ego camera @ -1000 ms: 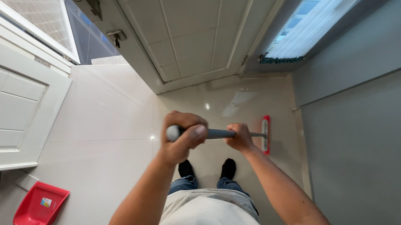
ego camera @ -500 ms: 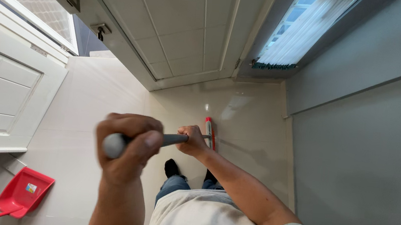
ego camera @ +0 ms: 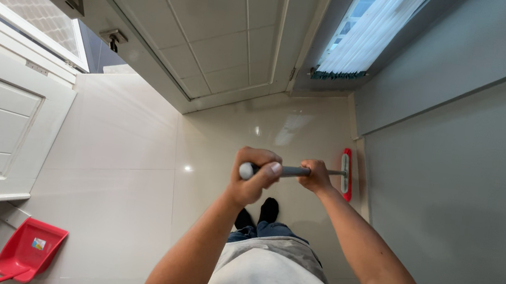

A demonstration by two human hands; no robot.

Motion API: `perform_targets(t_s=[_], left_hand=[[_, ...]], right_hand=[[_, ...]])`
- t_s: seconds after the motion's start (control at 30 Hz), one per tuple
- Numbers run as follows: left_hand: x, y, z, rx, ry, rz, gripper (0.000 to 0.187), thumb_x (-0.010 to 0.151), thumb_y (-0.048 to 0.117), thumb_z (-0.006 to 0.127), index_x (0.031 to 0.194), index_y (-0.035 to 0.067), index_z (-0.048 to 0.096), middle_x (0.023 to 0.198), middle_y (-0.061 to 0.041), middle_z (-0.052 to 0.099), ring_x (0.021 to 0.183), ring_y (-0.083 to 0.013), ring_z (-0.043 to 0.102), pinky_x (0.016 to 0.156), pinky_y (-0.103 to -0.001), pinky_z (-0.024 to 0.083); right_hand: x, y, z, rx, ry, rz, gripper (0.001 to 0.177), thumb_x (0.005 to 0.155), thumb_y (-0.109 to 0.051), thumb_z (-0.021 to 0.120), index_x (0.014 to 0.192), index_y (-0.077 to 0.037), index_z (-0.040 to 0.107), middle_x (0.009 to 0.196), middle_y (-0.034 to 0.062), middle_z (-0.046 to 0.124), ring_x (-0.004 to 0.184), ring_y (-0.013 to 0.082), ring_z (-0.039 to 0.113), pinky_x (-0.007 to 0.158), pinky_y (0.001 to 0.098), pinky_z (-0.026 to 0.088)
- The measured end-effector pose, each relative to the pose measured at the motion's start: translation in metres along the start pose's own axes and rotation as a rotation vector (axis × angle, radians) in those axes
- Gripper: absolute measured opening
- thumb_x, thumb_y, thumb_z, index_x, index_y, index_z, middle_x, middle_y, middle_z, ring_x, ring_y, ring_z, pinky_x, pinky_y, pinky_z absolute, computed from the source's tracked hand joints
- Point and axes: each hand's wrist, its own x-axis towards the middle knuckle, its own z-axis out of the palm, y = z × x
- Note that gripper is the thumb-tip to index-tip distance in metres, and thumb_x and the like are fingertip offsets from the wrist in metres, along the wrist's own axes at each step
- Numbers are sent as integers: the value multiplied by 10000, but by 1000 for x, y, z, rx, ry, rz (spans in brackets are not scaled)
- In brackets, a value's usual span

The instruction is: The person sweeps the floor using a broom, pushing debris toward a dustpan, and then walks to a different area to continue sweeping.

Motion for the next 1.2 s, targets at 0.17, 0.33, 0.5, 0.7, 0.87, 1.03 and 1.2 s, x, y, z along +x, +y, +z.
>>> perform_targets(t_s=[0.17, 0.33, 0.5, 0.7, 0.87, 1.03, 1.2], left_hand=[[-5, 46, -24, 40, -83, 52, 211, 920, 67, 621, 719, 1, 627, 571, -68, 533, 436, -104, 450, 428, -274, 359], [-4, 118, -16, 106, 64, 329, 164, 825, 10, 579, 723, -16, 454, 508, -80, 492, 375, -115, 446, 369, -285, 377], [-10, 164, -6, 65, 117, 324, 329, 866, -30, 537, 589, 66, 388, 437, -19, 350, 340, -81, 323, 377, -262, 325], [8, 93, 21, -22, 88, 229, 316, 856, 47, 601, 574, 13, 461, 501, -66, 420, 414, -124, 356, 424, -287, 307], [37, -4, 62, 163, 35, -18, 228, 890, 103, 625, 725, -53, 638, 606, -94, 575, 505, -122, 481, 467, -293, 379], [39, 10, 78, 106, 129, 82, 147, 916, 63, 641, 826, -52, 654, 608, -77, 561, 487, -105, 476, 478, -287, 404], [52, 70, 115, 318, 184, 384, 139, 840, 16, 604, 793, -41, 486, 550, -82, 548, 436, -104, 492, 431, -293, 426]], right_hand=[[11, -57, 47, 68, 109, -187, 201, 753, -148, 585, 576, -71, 530, 569, 171, 585, 500, 326, 576, 496, 423, 472], [26, -168, 71, 281, -87, -92, 376, 837, -206, 653, 539, -40, 494, 499, 171, 536, 431, 309, 554, 446, 416, 408], [30, -212, 39, 237, -126, -159, 229, 728, -119, 597, 538, -36, 501, 531, 171, 569, 456, 313, 554, 473, 409, 436], [36, -106, -20, 183, 21, -146, 232, 774, -156, 603, 557, -79, 577, 548, 161, 613, 468, 318, 627, 474, 424, 498], [38, 26, -51, 59, 12, -193, 245, 754, -166, 590, 554, -43, 520, 560, 205, 566, 492, 368, 588, 486, 435, 476], [42, 11, -30, 141, -87, -189, 317, 814, -174, 625, 570, -27, 486, 534, 189, 534, 444, 350, 524, 458, 447, 412], [42, -90, -16, 425, -135, -306, 109, 714, -35, 588, 612, -48, 551, 626, 143, 628, 521, 283, 606, 502, 398, 475]])
